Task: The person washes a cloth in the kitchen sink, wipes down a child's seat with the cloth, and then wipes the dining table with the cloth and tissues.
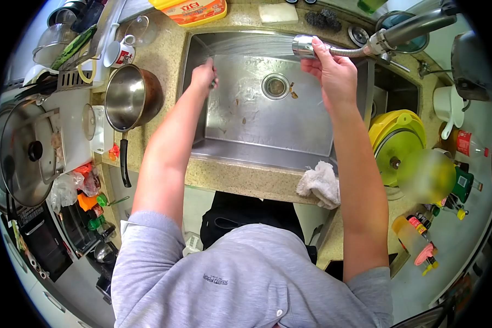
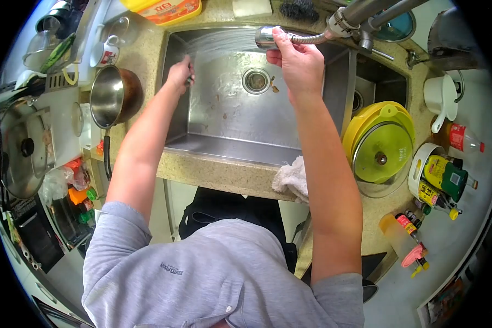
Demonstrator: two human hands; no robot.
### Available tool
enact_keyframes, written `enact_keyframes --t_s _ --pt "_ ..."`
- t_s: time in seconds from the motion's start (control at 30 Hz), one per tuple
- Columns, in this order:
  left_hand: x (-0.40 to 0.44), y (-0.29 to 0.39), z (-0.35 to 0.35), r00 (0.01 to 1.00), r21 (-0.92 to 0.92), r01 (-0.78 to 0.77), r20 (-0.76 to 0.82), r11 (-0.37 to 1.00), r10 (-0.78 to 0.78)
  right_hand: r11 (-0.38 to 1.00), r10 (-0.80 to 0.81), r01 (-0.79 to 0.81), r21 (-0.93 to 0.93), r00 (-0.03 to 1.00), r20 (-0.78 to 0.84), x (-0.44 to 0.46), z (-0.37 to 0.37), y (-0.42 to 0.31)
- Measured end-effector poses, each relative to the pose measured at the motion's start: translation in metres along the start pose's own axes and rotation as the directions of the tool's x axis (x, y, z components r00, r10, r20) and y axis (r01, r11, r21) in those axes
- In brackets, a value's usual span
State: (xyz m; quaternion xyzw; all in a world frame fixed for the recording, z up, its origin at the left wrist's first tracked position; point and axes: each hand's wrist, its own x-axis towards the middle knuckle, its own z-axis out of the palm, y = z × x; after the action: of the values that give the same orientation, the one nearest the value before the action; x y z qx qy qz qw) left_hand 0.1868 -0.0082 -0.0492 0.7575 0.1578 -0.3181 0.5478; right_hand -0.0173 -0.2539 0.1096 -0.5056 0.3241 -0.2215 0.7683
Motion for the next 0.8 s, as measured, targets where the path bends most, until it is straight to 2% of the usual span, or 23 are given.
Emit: enact_keyframes --t_s 0.07,0.1,0.13,0.2,0.27,0.3,0.33,0.37,0.4,0.43,0.5,0.53,0.6,0.67,0.77,0.8 --pt "-0.014 -0.019 -0.009 0.993 0.195 -0.083 0.100 0.977 0.064 1.000 -0.012 0.012 -0.006 1.000 -0.025 0.002 -0.001 0.002" --pt "-0.029 -0.025 -0.013 0.991 0.376 -0.107 0.118 0.921 0.067 0.999 -0.038 0.036 -0.040 0.998 -0.045 0.004 -0.002 0.002" --pt "-0.036 -0.042 -0.018 0.973 0.553 -0.232 0.129 0.800 0.193 0.995 -0.064 0.059 -0.076 0.996 -0.064 0.005 -0.004 0.003" --pt "-0.037 -0.088 -0.037 0.949 0.660 -0.313 0.245 0.683 0.199 0.986 -0.107 0.094 -0.135 0.991 -0.086 0.009 -0.009 0.005" --pt "-0.089 -0.081 -0.044 0.956 0.733 -0.270 0.282 0.625 0.083 0.971 -0.152 0.128 -0.202 0.983 -0.106 0.014 -0.017 0.007" --pt "-0.104 -0.089 -0.050 0.935 0.787 -0.355 0.300 0.505 0.189 0.936 -0.198 0.151 -0.317 0.973 -0.122 0.016 -0.023 0.007" --pt "-0.119 -0.088 -0.053 0.932 0.776 -0.361 0.306 0.517 0.192 0.888 -0.245 0.168 -0.429 0.960 -0.131 0.020 -0.030 0.008" --pt "-0.133 -0.085 -0.058 0.927 0.813 -0.373 0.314 0.446 0.204 0.819 -0.322 0.209 -0.535 0.938 -0.127 0.029 -0.042 0.015" --pt "-0.145 -0.081 -0.062 0.922 0.846 -0.382 0.320 0.372 0.218 0.809 -0.332 0.217 -0.546 0.936 -0.121 0.029 -0.047 0.010" --pt "-0.154 -0.081 -0.065 0.920 0.838 -0.387 0.323 0.384 0.223 0.757 -0.351 0.218 -0.616 0.931 -0.101 0.027 -0.050 0.004" --pt "-0.167 -0.083 -0.073 0.896 0.850 -0.397 0.277 0.347 0.347 0.614 -0.431 0.259 -0.746 0.901 -0.042 0.021 -0.053 -0.008" --pt "-0.169 -0.087 -0.077 0.894 0.843 -0.402 0.277 0.357 0.351 0.604 -0.437 0.264 -0.752 0.899 -0.035 0.021 -0.058 -0.012" --pt "-0.171 -0.093 -0.084 0.875 0.858 -0.393 0.239 0.330 0.420 0.418 -0.487 0.318 -0.851 0.869 0.085 0.020 -0.064 -0.019" --pt "-0.176 -0.099 -0.086 0.868 0.855 -0.392 0.221 0.340 0.445 0.365 -0.475 0.318 -0.875 0.872 0.119 0.014 -0.066 -0.030" --pt "-0.182 -0.104 -0.091 0.837 0.839 -0.413 0.196 0.355 0.511 0.121 -0.409 0.331 -0.936 0.876 0.257 0.007 -0.072 -0.046" --pt "-0.183 -0.105 -0.090 0.818 0.834 -0.415 0.167 0.364 0.550 0.120 -0.408 0.338 -0.934 0.874 0.264 0.005 -0.072 -0.050"
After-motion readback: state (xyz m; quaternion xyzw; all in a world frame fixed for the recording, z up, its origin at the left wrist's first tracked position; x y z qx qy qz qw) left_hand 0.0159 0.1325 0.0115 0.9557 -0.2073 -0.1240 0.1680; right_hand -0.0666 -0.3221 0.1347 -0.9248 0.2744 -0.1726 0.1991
